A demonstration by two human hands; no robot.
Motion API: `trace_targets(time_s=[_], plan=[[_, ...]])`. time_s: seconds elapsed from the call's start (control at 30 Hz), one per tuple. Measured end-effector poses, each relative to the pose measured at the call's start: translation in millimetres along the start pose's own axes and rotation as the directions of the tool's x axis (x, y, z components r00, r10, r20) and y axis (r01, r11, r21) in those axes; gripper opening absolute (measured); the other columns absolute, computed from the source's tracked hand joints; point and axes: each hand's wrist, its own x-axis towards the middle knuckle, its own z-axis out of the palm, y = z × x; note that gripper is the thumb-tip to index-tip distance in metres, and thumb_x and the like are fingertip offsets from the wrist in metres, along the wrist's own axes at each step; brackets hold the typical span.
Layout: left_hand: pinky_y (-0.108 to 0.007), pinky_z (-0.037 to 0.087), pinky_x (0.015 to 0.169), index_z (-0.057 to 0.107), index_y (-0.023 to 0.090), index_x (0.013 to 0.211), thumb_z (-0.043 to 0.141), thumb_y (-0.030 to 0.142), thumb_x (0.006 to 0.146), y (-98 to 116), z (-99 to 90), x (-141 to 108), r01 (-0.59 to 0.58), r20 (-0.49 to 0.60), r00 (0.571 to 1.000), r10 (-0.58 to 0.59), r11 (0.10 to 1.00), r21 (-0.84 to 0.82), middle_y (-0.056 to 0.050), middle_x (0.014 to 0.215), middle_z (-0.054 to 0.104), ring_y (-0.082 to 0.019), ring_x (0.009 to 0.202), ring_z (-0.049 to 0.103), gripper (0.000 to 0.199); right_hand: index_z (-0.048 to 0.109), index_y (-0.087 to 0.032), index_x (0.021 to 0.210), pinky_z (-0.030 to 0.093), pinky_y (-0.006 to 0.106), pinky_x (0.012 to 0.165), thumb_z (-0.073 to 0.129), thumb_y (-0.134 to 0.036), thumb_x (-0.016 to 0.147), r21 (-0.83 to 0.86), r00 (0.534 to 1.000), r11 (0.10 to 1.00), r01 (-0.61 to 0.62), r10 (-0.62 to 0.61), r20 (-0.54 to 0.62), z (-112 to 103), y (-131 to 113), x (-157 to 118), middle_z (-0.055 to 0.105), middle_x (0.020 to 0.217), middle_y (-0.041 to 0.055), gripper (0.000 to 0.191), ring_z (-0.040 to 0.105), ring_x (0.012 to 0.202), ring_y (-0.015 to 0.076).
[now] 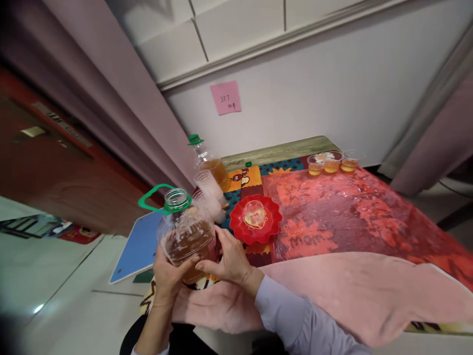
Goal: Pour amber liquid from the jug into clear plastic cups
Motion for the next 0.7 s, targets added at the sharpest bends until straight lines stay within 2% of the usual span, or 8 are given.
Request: trace_targets(time_s=[0.1, 0.27, 0.43, 0.6, 0.7], plan=[[-0.049, 0.061, 0.097, 0.058, 0.020, 0.133, 0.093, 0.070, 0.053, 16, 1.4, 7, -0.031, 0.042, 0.999, 0.027, 0.994, 0.106, -0.010, 0.118, 0.075, -0.034, 0.108, 0.075, 0.100, 0.062, -0.020, 0.134, 0.064, 0.036, 0.072, 0.075, -0.077, 0.081, 0.086, 0.999, 0.996, -0.037, 0.040, -0.031, 1, 0, 1, 0.072, 0.115, 0.0130, 0.079, 0.073, 0.093, 0.0264], [-0.051, 0.062, 0.095, 0.063, 0.021, 0.131, 0.090, 0.076, 0.053, 38, -0.9, 15, -0.155, 0.173, 0.979, 0.112, 0.952, 0.265, -0.011, 0.116, 0.076, -0.036, 0.106, 0.075, 0.100, 0.068, -0.019, 0.120, 0.061, 0.046, 0.094, 0.069, -0.083, 0.081, 0.178, 0.992, 0.983, -0.054, 0.073, -0.103, 7, 6, 0, 0.079, 0.111, 0.0131, 0.074, 0.075, 0.103, 0.0311], [-0.052, 0.061, 0.098, 0.062, 0.021, 0.132, 0.088, 0.076, 0.055, 39, -7.4, 15, -0.136, 0.210, 0.975, 0.067, 0.933, 0.333, -0.013, 0.122, 0.075, -0.037, 0.111, 0.074, 0.098, 0.070, -0.020, 0.125, 0.057, 0.051, 0.105, 0.070, -0.078, 0.084, 0.258, 0.988, 0.958, -0.128, 0.146, -0.051, 12, 4, -3, 0.078, 0.123, 0.0149, 0.071, 0.074, 0.115, 0.0343], [-0.053, 0.060, 0.100, 0.063, 0.022, 0.134, 0.091, 0.071, 0.053, 36, -13.0, 15, -0.125, 0.227, 0.973, 0.044, 0.925, 0.358, -0.014, 0.126, 0.075, -0.039, 0.114, 0.074, 0.099, 0.067, -0.021, 0.129, 0.054, 0.053, 0.110, 0.079, -0.075, 0.077, 0.326, 0.977, 0.927, -0.185, 0.209, -0.041, 16, -1, -7, 0.076, 0.127, 0.0143, 0.076, 0.071, 0.122, 0.0356], [-0.056, 0.058, 0.104, 0.061, 0.021, 0.138, 0.091, 0.067, 0.053, 36, -14.9, 17, -0.120, 0.243, 0.970, 0.025, 0.917, 0.381, -0.016, 0.132, 0.074, -0.040, 0.119, 0.073, 0.101, 0.065, -0.023, 0.133, 0.058, 0.052, 0.106, 0.082, -0.074, 0.074, 0.424, 0.969, 0.878, -0.222, 0.248, -0.006, 19, -3, -11, 0.075, 0.130, 0.0144, 0.080, 0.070, 0.122, 0.0354]])
